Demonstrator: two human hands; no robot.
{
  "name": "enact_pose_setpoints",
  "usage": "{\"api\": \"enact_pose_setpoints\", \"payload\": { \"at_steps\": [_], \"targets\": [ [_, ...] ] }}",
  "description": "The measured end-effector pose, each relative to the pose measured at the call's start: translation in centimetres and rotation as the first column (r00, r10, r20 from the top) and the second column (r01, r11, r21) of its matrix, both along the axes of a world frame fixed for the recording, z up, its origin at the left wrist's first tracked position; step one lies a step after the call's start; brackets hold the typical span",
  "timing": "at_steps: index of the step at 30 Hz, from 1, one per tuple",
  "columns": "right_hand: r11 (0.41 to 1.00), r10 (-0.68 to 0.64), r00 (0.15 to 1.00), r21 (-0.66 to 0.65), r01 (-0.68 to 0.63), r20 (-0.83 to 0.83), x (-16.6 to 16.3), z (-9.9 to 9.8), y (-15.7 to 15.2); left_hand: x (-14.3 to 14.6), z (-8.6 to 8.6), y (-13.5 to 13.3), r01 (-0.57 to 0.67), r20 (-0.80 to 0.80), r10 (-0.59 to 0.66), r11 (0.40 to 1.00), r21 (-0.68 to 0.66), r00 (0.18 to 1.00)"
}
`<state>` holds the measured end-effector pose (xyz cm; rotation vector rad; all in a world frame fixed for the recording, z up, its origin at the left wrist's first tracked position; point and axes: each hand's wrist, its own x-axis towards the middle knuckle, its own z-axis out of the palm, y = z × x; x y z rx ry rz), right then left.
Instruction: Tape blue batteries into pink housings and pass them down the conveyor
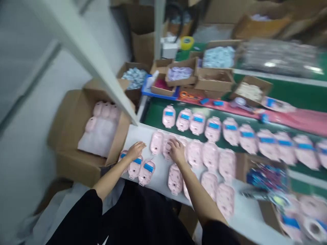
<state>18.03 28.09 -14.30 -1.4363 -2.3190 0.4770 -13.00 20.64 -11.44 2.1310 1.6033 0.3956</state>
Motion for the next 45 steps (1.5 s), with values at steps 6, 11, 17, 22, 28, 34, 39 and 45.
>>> {"api": "enact_pose_setpoints", "payload": {
  "at_steps": [6,11,17,22,28,34,39,45],
  "targets": [
    [0.989,0.127,0.915,-0.022,-0.146,-0.383,-11.0,2.1,-7.1,-14.1,7.1,-10.9,-0.537,-0.135,0.543,0.839,0.083,0.829],
    [0.894,0.35,0.784,-0.067,-0.443,-0.513,-23.9,8.0,-9.0,-30.1,7.4,-9.8,-0.739,-0.272,0.713,0.674,0.01,0.646],
    [0.771,0.619,0.786,-0.18,-0.611,-0.021,-41.8,9.7,1.5,-43.5,1.7,-0.7,-0.739,-0.337,0.682,0.67,-0.068,0.649],
    [0.82,0.53,0.832,-0.35,-0.454,0.163,-51.7,3.4,13.6,-48.6,-3.3,0.5,-0.678,-0.323,0.642,0.735,0.001,0.695],
    [0.803,0.541,0.827,-0.388,-0.453,0.154,-51.9,-1.4,15.6,-48.9,-2.4,0.4,-0.663,-0.23,0.645,0.748,-0.003,0.729],
    [0.831,0.522,0.829,-0.337,-0.442,0.199,-52.5,2.9,14.5,-47.9,5.6,-0.4,-0.746,-0.069,0.745,0.666,0.028,0.663],
    [0.819,0.517,0.847,-0.218,-0.531,-0.124,-46.2,13.1,10.9,-42.4,13.6,-5.6,-0.835,0.295,0.783,0.488,0.253,0.547],
    [0.963,0.231,0.911,-0.051,-0.264,-0.342,-21.6,19.8,1.3,-27.1,18.4,-5.6,-0.58,0.362,0.472,0.758,0.299,0.804]
  ]
}}
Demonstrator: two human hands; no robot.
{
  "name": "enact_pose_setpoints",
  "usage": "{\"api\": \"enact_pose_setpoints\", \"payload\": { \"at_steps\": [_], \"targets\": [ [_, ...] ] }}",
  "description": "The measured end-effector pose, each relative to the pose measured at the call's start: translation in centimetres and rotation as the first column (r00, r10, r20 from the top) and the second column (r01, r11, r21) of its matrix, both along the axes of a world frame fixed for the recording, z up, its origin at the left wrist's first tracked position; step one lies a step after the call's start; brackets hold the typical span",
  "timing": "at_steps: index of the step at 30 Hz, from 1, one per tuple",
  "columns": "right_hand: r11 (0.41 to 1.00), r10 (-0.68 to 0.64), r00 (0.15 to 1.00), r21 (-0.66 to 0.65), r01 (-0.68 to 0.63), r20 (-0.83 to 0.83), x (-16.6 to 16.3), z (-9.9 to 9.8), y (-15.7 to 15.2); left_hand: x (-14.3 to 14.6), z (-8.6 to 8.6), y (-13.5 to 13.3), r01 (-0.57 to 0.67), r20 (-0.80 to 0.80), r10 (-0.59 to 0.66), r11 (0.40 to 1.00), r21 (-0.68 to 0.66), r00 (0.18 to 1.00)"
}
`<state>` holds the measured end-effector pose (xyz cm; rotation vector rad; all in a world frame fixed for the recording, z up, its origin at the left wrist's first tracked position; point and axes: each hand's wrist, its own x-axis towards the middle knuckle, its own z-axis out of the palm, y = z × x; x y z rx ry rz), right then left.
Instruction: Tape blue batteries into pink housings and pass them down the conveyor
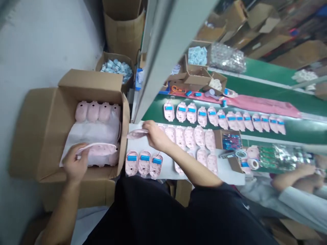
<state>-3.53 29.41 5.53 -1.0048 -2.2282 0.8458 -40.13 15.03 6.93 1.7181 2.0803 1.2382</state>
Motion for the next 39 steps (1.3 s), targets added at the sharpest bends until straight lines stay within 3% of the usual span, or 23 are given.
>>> {"api": "enact_pose_setpoints", "payload": {
  "at_steps": [2,5,8,11,14,18,22,24,27,32,36,39],
  "targets": [
    [0.985,-0.172,0.985,-0.005,0.172,0.017,6.4,-1.4,-1.1,5.9,-1.3,3.3,0.195,0.027,-0.193,0.968,-0.16,0.981],
    [0.911,-0.372,0.919,-0.136,0.388,0.13,10.5,-5.8,0.7,13.5,-5.8,10.0,0.352,0.056,-0.369,0.816,-0.458,0.928],
    [0.835,-0.435,0.873,-0.264,0.482,0.219,9.6,-10.7,4.6,18.0,-11.0,16.4,0.358,0.055,-0.408,0.72,-0.594,0.911],
    [0.848,-0.321,0.906,-0.344,0.404,0.275,7.1,-14.6,7.9,19.3,-15.0,20.7,0.31,0.024,-0.397,0.677,-0.668,0.918],
    [0.87,-0.212,0.912,-0.357,0.34,0.352,5.4,-17.3,9.4,18.9,-17.2,22.5,0.263,-0.01,-0.38,0.659,-0.705,0.925],
    [0.919,-0.211,0.879,-0.219,0.328,0.428,4.6,-19.3,9.8,19.1,-18.5,20.8,0.145,-0.101,-0.278,0.736,-0.661,0.955],
    [0.94,-0.246,0.871,-0.114,0.321,0.426,4.8,-19.4,9.1,20.6,-19.2,15.8,-0.035,-0.222,-0.107,0.832,-0.554,0.969],
    [0.926,-0.304,0.857,-0.083,0.369,0.416,5.4,-19.1,7.7,21.5,-19.8,13.3,-0.05,-0.268,-0.112,0.844,-0.533,0.957],
    [0.878,-0.422,0.803,-0.03,0.477,0.421,6.8,-19.3,3.4,22.6,-20.9,11.1,0.007,-0.287,-0.213,0.813,-0.583,0.934],
    [0.867,-0.371,0.758,-0.092,0.489,0.536,8.5,-21.7,-3.5,23.3,-22.4,11.1,0.034,-0.319,-0.286,0.791,-0.611,0.904],
    [0.871,-0.331,0.768,-0.137,0.472,0.548,8.5,-22.9,-3.8,23.6,-22.3,11.8,0.027,-0.389,-0.302,0.818,-0.575,0.87],
    [0.873,-0.336,0.783,-0.139,0.467,0.523,9.4,-22.7,-2.9,24.1,-21.8,12.0,-0.005,-0.412,-0.239,0.861,-0.509,0.879]
  ]
}}
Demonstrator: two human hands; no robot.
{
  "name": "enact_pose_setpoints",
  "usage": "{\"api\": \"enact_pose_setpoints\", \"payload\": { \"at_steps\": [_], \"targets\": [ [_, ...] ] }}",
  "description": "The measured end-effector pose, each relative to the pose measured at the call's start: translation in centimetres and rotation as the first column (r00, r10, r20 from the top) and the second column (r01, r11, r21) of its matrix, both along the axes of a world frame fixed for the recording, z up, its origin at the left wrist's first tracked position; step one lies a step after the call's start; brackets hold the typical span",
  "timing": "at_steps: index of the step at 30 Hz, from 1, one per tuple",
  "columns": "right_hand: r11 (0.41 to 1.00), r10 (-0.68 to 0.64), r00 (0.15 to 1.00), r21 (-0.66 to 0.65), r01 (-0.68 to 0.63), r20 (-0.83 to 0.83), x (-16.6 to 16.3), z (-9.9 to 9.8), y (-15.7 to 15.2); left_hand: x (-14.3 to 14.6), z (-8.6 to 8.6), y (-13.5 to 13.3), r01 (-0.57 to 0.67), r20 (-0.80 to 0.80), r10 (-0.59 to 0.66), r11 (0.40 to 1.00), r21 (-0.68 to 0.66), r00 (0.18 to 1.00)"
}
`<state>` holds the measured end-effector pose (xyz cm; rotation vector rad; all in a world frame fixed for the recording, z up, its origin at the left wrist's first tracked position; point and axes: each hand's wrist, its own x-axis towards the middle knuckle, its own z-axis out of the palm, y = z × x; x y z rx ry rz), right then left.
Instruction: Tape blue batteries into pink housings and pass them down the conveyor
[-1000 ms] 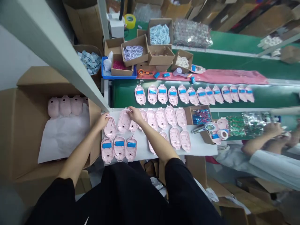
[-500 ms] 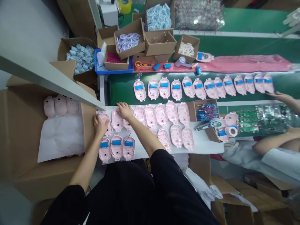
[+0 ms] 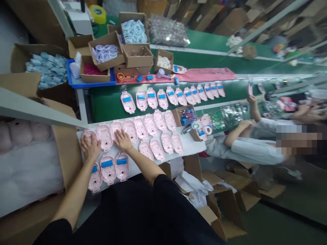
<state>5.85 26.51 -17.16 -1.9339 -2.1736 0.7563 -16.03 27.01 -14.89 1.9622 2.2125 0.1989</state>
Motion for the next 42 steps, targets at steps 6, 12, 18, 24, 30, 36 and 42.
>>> {"api": "enact_pose_setpoints", "payload": {
  "at_steps": [6,12,18,24,30,36,42],
  "targets": [
    [0.952,-0.307,0.95,-0.005,0.307,0.06,3.6,0.2,0.0,2.8,0.6,0.0,0.058,0.019,-0.058,0.998,0.015,0.998],
    [0.957,-0.278,0.961,-0.086,0.277,0.007,2.8,-0.5,-0.3,4.4,0.3,-0.4,0.042,-0.016,-0.043,0.997,-0.064,0.999],
    [0.959,-0.281,0.959,-0.022,0.282,0.022,6.6,0.6,0.3,5.3,0.8,-1.1,0.027,-0.062,-0.027,1.0,-0.01,0.998],
    [0.832,-0.55,0.826,-0.012,0.555,0.122,16.0,0.4,3.3,10.7,0.3,0.3,0.237,-0.029,-0.238,0.971,-0.03,0.971],
    [0.76,-0.632,0.772,-0.142,0.634,0.064,19.6,-1.7,4.7,15.0,-0.5,1.7,0.234,-0.063,-0.243,0.964,-0.123,0.968],
    [0.731,-0.668,0.743,-0.157,0.664,0.031,20.1,-2.4,4.7,16.8,-0.4,1.9,0.211,-0.079,-0.222,0.968,-0.133,0.972],
    [0.758,-0.642,0.765,-0.106,0.644,0.055,20.1,-1.3,4.0,18.2,-0.8,1.6,0.224,-0.074,-0.234,0.967,-0.119,0.97]
  ]
}}
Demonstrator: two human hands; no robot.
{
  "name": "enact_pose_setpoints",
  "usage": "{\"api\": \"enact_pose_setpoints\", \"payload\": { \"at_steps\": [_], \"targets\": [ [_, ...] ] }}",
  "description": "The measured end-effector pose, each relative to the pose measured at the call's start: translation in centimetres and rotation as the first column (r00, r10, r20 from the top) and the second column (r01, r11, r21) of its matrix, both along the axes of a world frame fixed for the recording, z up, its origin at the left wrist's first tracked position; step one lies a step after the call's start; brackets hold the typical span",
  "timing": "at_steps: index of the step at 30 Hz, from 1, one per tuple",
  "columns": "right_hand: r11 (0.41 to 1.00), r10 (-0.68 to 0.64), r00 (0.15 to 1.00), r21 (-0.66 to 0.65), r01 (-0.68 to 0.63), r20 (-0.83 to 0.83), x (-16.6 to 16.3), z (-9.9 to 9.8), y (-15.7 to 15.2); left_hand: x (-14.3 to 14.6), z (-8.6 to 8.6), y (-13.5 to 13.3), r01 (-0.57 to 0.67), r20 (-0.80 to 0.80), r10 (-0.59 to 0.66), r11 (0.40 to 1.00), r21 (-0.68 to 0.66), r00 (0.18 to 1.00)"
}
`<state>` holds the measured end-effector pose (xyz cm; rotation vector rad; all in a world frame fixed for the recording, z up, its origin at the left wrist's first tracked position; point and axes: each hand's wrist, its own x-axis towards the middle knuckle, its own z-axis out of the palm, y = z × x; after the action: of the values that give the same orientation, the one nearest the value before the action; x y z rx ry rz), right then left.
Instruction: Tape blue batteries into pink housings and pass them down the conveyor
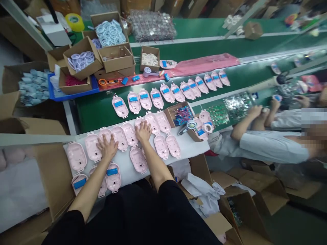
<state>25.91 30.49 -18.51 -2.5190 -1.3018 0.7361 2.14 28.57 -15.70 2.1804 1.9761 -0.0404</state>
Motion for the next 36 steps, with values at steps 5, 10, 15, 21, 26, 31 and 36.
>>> {"api": "enact_pose_setpoints", "payload": {
  "at_steps": [5,10,15,21,26,31,36],
  "targets": [
    [0.945,0.307,0.951,0.104,-0.309,0.033,-4.1,0.7,-1.8,-3.3,1.8,-1.1,0.001,0.041,-0.001,1.0,0.006,0.999],
    [0.93,0.368,0.93,0.017,-0.368,0.024,-5.9,0.0,-2.7,-10.6,3.9,-2.9,-0.134,-0.04,0.136,0.99,0.054,0.99],
    [0.952,0.305,0.951,-0.048,-0.303,0.056,-4.8,0.1,-2.4,-16.0,2.9,-3.5,-0.281,-0.066,0.283,0.959,0.039,0.957],
    [0.929,0.362,0.922,0.034,-0.369,0.141,-7.8,1.5,-3.2,-15.7,1.5,-3.6,-0.335,-0.023,0.334,0.942,-0.035,0.942],
    [0.866,0.5,0.863,-0.064,-0.497,0.067,-10.8,1.5,-3.5,-14.2,1.6,-4.0,-0.349,-0.004,0.349,0.936,-0.053,0.937],
    [0.894,0.444,0.893,0.023,-0.447,0.075,-11.6,3.2,-5.1,-13.9,2.8,-3.4,-0.347,0.054,0.352,0.934,-0.09,0.934],
    [0.901,0.429,0.845,0.086,-0.426,-0.32,-12.8,5.3,-14.0,-15.6,5.9,-8.9,-0.4,0.448,0.487,0.873,-0.279,0.75]
  ]
}}
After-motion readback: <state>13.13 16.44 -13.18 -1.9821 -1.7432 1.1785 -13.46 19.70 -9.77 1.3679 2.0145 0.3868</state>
